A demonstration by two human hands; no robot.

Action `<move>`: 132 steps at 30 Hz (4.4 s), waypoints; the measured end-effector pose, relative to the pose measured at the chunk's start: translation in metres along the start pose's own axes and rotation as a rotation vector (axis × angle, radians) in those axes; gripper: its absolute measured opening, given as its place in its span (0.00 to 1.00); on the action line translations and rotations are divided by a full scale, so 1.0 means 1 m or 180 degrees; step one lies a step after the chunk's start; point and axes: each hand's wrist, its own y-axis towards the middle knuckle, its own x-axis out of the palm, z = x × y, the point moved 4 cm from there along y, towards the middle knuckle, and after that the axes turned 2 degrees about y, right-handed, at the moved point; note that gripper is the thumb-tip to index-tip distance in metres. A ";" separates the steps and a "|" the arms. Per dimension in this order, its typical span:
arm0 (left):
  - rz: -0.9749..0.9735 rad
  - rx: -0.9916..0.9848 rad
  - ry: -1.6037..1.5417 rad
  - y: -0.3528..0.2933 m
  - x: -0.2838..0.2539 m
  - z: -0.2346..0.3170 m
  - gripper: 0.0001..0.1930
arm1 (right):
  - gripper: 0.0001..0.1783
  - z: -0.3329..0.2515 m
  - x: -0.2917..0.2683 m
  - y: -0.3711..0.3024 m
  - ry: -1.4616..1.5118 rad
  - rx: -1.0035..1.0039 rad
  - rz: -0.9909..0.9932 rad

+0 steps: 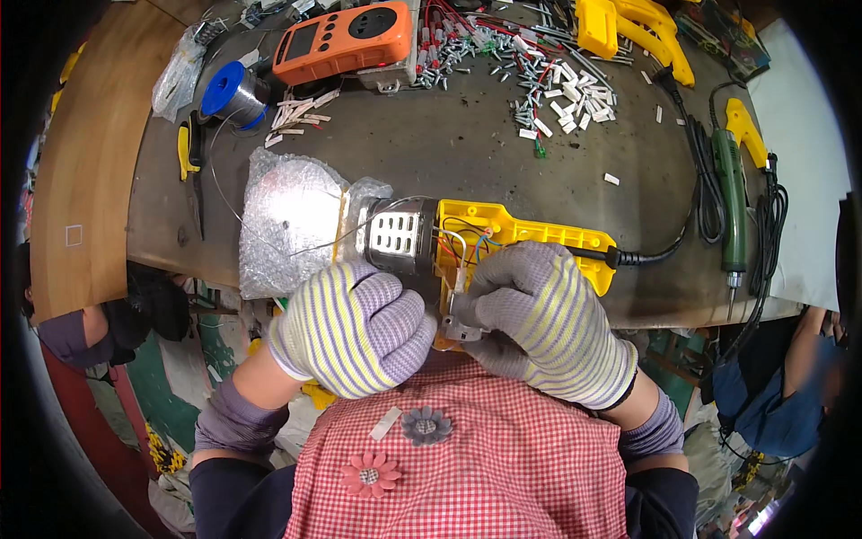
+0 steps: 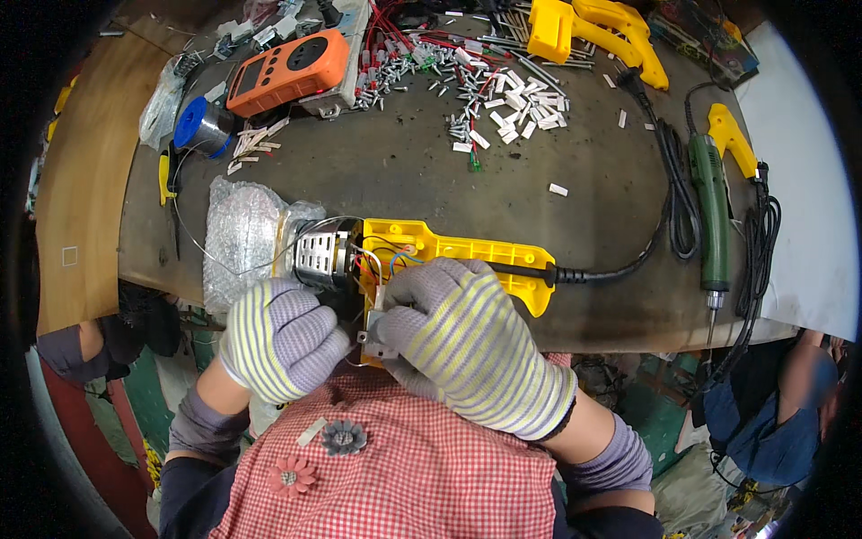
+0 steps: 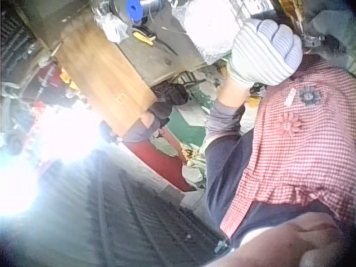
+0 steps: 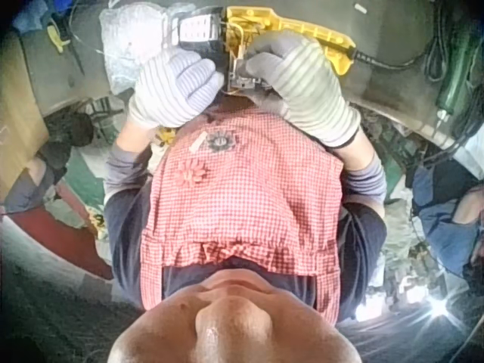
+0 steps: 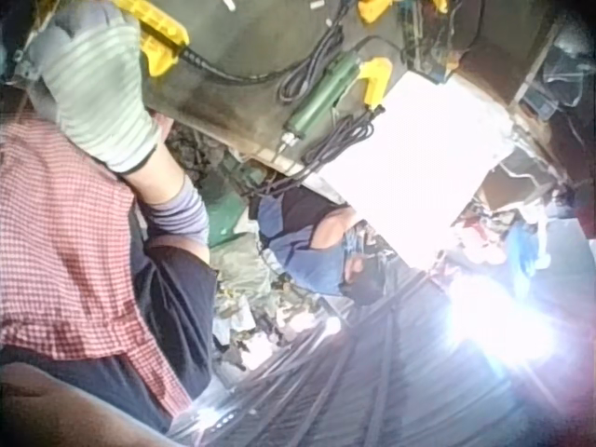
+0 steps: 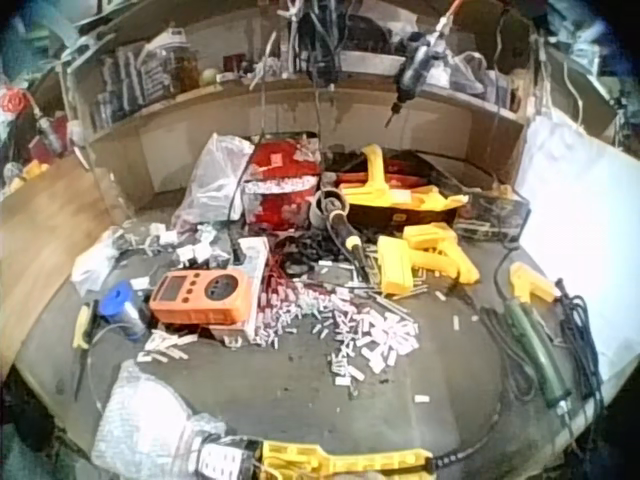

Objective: Assembling and soldering components inside a yellow plastic enclosure for a handheld electronic device.

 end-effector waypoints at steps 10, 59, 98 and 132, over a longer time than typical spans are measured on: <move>-0.1046 0.0288 -0.0003 0.047 -0.019 -0.003 0.15 | 0.11 -0.006 -0.001 -0.002 -0.0389 -0.0041 -0.0294; -0.0938 -0.1534 0.0025 0.028 0.014 0.037 0.23 | 0.11 0.012 -0.010 0.034 -0.0265 0.0650 0.0302; -0.1097 -0.1038 0.0541 0.035 0.007 0.028 0.16 | 0.09 0.086 -0.236 0.089 -0.1977 -0.0080 0.0946; -0.0626 -0.1319 -0.0168 0.009 0.025 0.018 0.16 | 0.36 0.253 -0.484 0.145 0.1187 0.0723 0.0150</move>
